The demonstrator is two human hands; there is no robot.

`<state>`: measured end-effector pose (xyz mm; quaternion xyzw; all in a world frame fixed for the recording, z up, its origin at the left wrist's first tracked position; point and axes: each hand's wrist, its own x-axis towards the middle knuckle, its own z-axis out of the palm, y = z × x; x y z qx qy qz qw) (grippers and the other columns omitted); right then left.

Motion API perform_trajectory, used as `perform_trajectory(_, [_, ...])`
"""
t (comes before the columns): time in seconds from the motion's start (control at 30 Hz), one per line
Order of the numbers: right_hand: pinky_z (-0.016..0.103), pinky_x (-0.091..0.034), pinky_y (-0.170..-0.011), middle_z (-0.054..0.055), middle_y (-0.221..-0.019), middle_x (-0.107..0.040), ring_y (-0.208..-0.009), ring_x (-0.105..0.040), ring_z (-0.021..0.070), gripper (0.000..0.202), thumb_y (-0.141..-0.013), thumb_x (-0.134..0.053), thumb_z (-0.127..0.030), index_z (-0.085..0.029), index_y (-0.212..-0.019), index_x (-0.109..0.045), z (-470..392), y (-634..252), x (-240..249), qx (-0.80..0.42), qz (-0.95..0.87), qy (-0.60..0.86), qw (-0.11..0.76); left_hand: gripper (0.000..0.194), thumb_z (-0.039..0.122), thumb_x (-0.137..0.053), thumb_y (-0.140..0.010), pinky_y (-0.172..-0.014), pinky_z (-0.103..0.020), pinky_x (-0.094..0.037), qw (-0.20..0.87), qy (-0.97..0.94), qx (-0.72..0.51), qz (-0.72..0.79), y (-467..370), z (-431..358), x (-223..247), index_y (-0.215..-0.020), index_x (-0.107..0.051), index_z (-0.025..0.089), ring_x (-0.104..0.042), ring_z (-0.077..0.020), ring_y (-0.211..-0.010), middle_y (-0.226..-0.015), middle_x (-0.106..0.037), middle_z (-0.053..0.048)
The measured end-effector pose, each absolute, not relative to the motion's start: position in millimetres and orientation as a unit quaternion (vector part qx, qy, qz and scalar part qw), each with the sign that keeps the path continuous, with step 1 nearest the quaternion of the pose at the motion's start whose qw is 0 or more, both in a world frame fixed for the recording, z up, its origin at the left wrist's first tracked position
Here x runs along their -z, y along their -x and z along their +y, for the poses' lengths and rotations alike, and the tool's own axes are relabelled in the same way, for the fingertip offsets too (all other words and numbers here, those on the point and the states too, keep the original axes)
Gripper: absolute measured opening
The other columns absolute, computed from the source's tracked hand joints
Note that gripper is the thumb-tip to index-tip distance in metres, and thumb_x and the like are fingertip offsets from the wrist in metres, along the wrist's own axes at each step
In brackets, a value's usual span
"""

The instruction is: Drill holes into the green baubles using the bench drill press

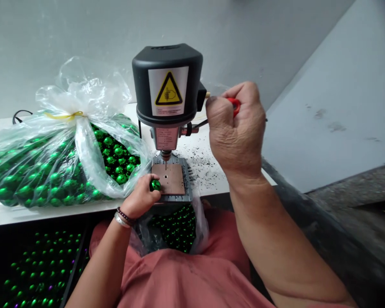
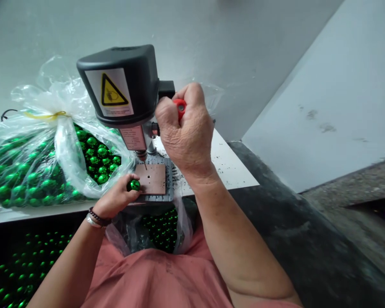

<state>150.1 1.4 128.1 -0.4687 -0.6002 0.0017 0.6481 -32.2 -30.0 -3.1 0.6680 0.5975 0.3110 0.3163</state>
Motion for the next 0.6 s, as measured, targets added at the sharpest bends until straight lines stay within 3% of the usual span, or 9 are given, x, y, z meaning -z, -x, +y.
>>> perform_trajectory(0.13, [0.021,-0.037,-0.053,-0.006,-0.058,-0.032,-0.052,-0.039,0.0048,0.021,-0.084,-0.046,-0.030,-0.021,-0.069,-0.034,0.7,-150.8,-126.5,-0.009,-0.604,0.466,0.647,0.037,0.019,-0.061,-0.066,-0.089,-0.039,-0.042,0.232,-0.707,-0.283,0.605,29.8,-27.4,3.8,-0.102,-0.059,0.015,-0.054,-0.0239,-0.098,-0.098,-0.058,-0.009])
perform_trajectory(0.37, [0.022,-0.035,-0.051,-0.005,-0.055,-0.036,-0.049,-0.037,0.0063,0.023,-0.081,-0.049,-0.030,-0.023,-0.066,-0.033,2.2,-151.8,-128.6,-0.014,-0.599,0.467,0.650,0.040,0.039,-0.053,-0.077,-0.078,-0.036,-0.047,0.289,-0.700,-0.277,0.592,31.6,-23.7,-3.0,-0.111,-0.057,0.018,-0.060,-0.0220,-0.084,-0.096,-0.065,-0.008])
perform_trajectory(0.47, [0.024,-0.033,-0.050,-0.005,-0.055,-0.035,-0.049,-0.032,0.0071,0.021,-0.079,-0.049,-0.028,-0.023,-0.066,-0.033,1.5,-152.9,-130.5,-0.011,-0.597,0.472,0.648,0.042,0.040,-0.053,-0.077,-0.074,-0.034,-0.047,0.339,-0.675,-0.293,0.586,31.8,-20.9,-0.4,-0.112,-0.056,0.017,-0.060,-0.0211,-0.082,-0.095,-0.065,-0.008])
perform_trajectory(0.6, [0.024,-0.034,-0.055,-0.004,-0.059,-0.037,-0.053,-0.032,0.0074,0.020,-0.081,-0.046,-0.031,-0.022,-0.068,-0.034,-0.3,-153.9,-131.3,-0.023,-0.612,0.467,0.638,0.058,0.041,-0.052,-0.077,-0.060,-0.029,-0.046,0.499,-0.569,-0.346,0.555,27.8,-19.5,3.6,-0.128,-0.042,0.015,-0.060,-0.0166,-0.067,-0.082,-0.064,-0.005])
